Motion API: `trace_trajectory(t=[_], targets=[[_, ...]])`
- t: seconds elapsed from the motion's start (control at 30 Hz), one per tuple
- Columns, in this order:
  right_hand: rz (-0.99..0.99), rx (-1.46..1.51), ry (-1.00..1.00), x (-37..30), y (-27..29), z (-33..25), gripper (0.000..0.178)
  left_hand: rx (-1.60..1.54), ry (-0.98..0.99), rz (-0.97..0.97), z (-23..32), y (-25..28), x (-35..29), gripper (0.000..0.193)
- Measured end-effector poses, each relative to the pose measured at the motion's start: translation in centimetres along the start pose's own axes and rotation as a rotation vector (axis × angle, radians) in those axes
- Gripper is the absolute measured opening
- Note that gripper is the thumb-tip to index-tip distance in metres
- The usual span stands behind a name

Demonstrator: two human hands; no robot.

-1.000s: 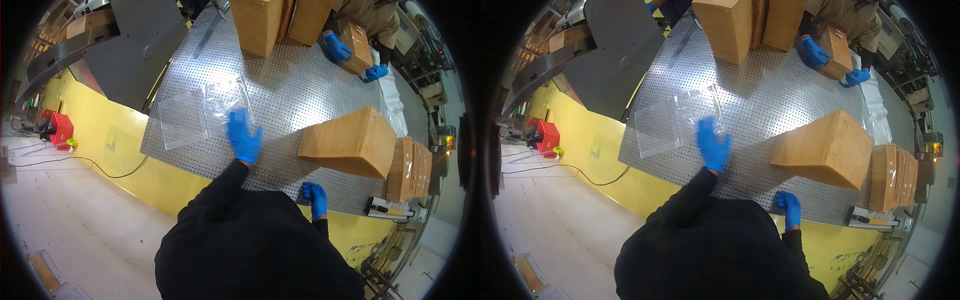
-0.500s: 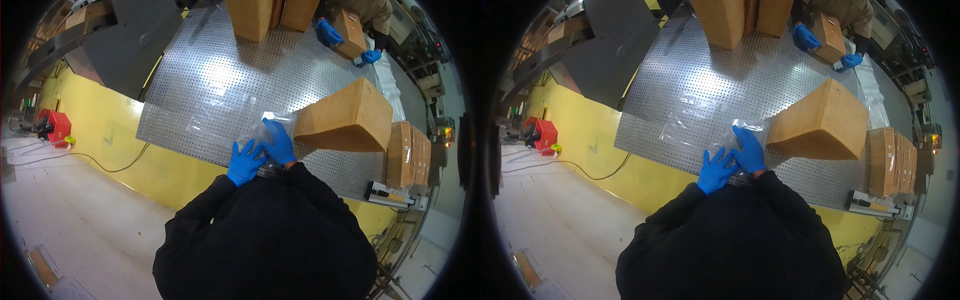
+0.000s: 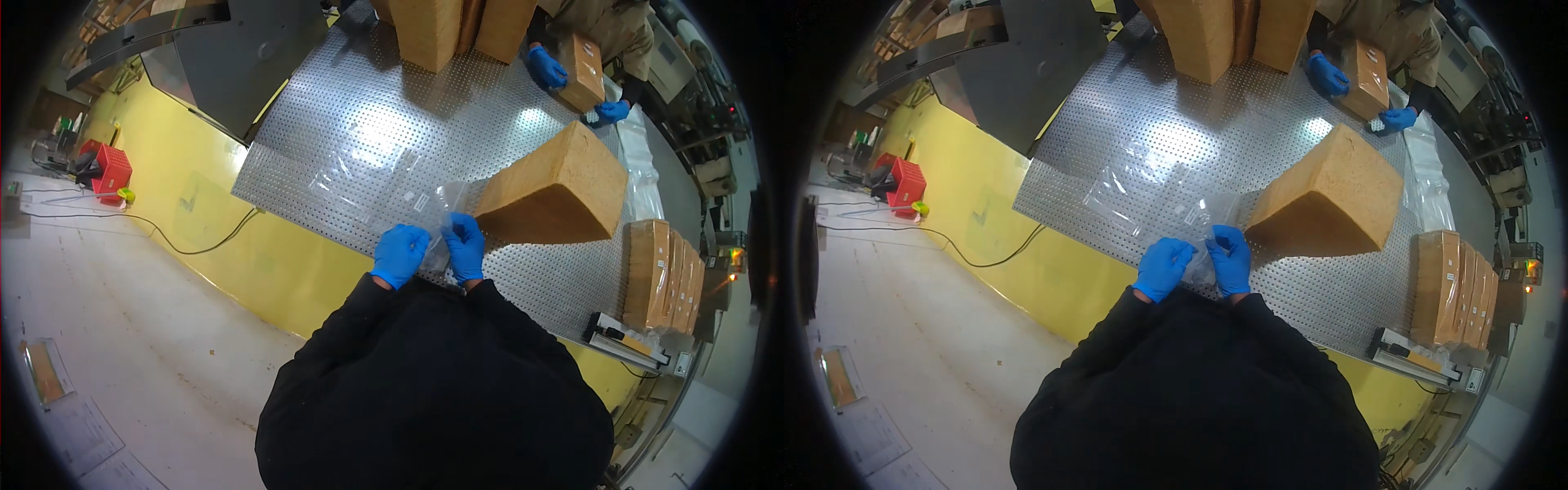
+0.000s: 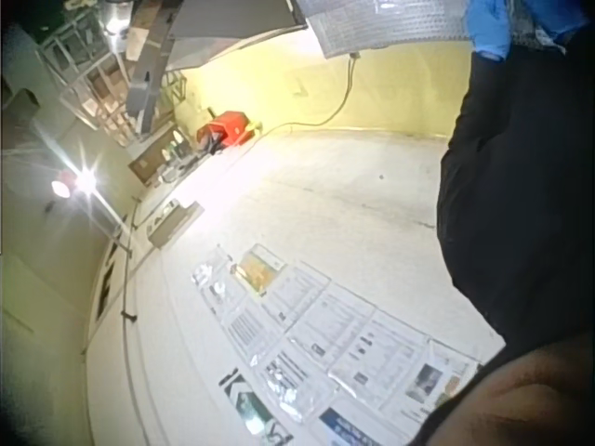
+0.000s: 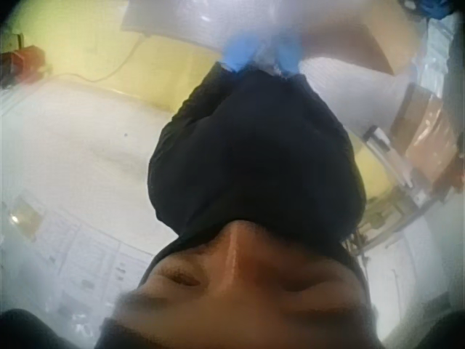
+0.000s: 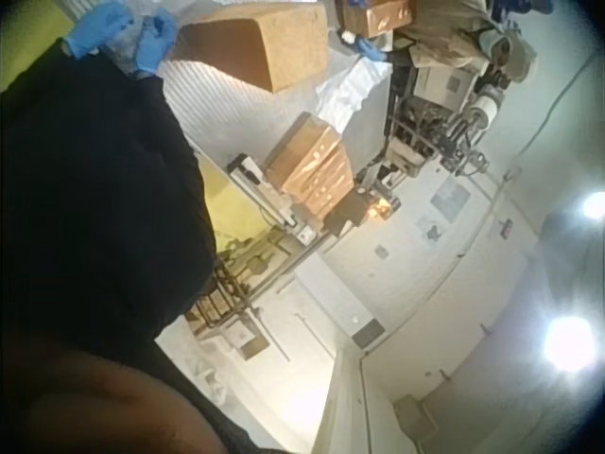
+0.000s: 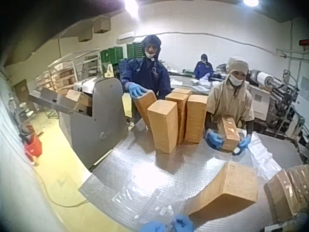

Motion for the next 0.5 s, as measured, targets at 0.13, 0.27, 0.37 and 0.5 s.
trace_trajectory(t=[0.13, 0.27, 0.37, 0.5], targets=[[-0.054, 0.245, -0.149, -2.6, 1.6, -2.8, 0.018, 0.080, -0.153, 0.090, 5.5, 1.2, -2.3, 0.013], [-0.219, 0.073, -0.238, -5.0, 2.6, -2.1, 0.017, 0.186, -0.301, 0.138, 8.9, -0.3, -4.2, 0.011], [-0.270, -0.062, -0.302, -6.0, 4.1, -1.2, 0.014, 0.345, -0.384, 0.008, 10.3, -4.1, -5.7, 0.012], [-0.155, 0.045, -0.386, -7.0, 7.2, -0.4, 0.014, 0.169, -0.396, -0.132, 10.4, -6.8, -6.9, 0.012]])
Point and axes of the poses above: each hand's wrist, its own x-axis towards the middle knuckle, its own y-axis out of the back of the hand, z = x × y, the point moved 10 cm from there along x, towards the middle knuckle, and after that the axes turned 3 degrees about -x, right-handed, at the moved point
